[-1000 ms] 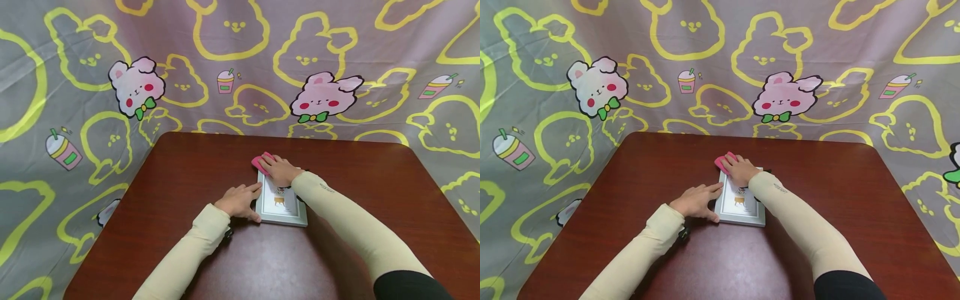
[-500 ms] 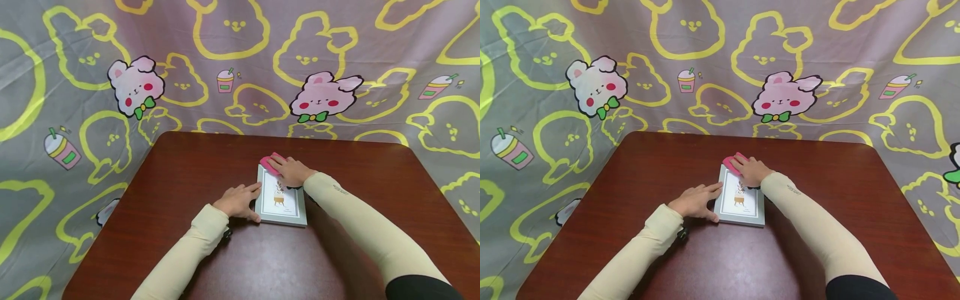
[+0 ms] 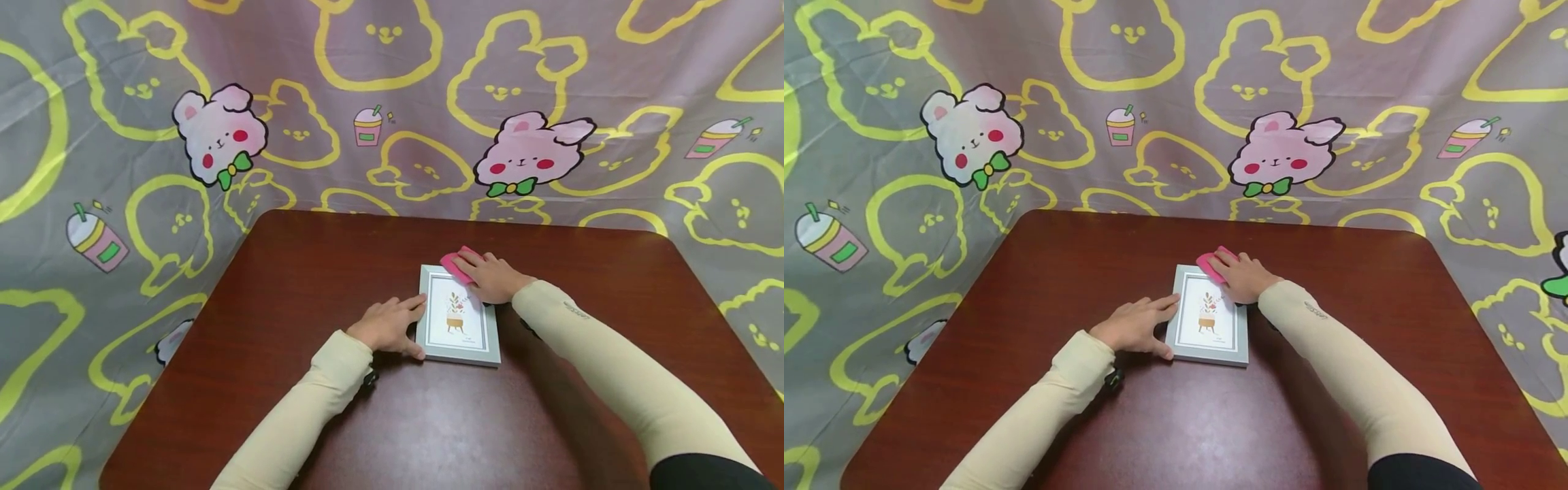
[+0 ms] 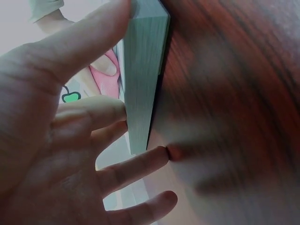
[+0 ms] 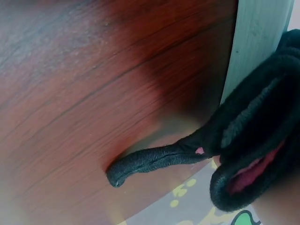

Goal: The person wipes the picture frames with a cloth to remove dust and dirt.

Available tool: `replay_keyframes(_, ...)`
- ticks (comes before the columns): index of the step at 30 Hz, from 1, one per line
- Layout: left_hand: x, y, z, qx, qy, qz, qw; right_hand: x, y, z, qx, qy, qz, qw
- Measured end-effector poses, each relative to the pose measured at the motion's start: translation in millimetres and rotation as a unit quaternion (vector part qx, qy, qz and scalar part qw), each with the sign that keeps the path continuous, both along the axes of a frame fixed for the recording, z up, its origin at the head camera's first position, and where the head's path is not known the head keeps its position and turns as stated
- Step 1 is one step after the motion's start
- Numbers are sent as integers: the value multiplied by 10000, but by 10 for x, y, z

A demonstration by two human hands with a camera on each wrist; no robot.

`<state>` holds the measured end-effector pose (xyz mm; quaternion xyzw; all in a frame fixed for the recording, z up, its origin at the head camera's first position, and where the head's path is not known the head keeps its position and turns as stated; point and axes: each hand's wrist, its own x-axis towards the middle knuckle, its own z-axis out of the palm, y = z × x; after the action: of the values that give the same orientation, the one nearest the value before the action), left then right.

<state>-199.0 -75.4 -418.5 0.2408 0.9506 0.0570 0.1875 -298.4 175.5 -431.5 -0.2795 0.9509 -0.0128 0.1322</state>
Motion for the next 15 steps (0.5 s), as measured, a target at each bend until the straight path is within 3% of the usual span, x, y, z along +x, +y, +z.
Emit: replay_keyframes(15,-15,17,3,-53,-8,-22,10000,-12,-464,16,59,7,1,10000)
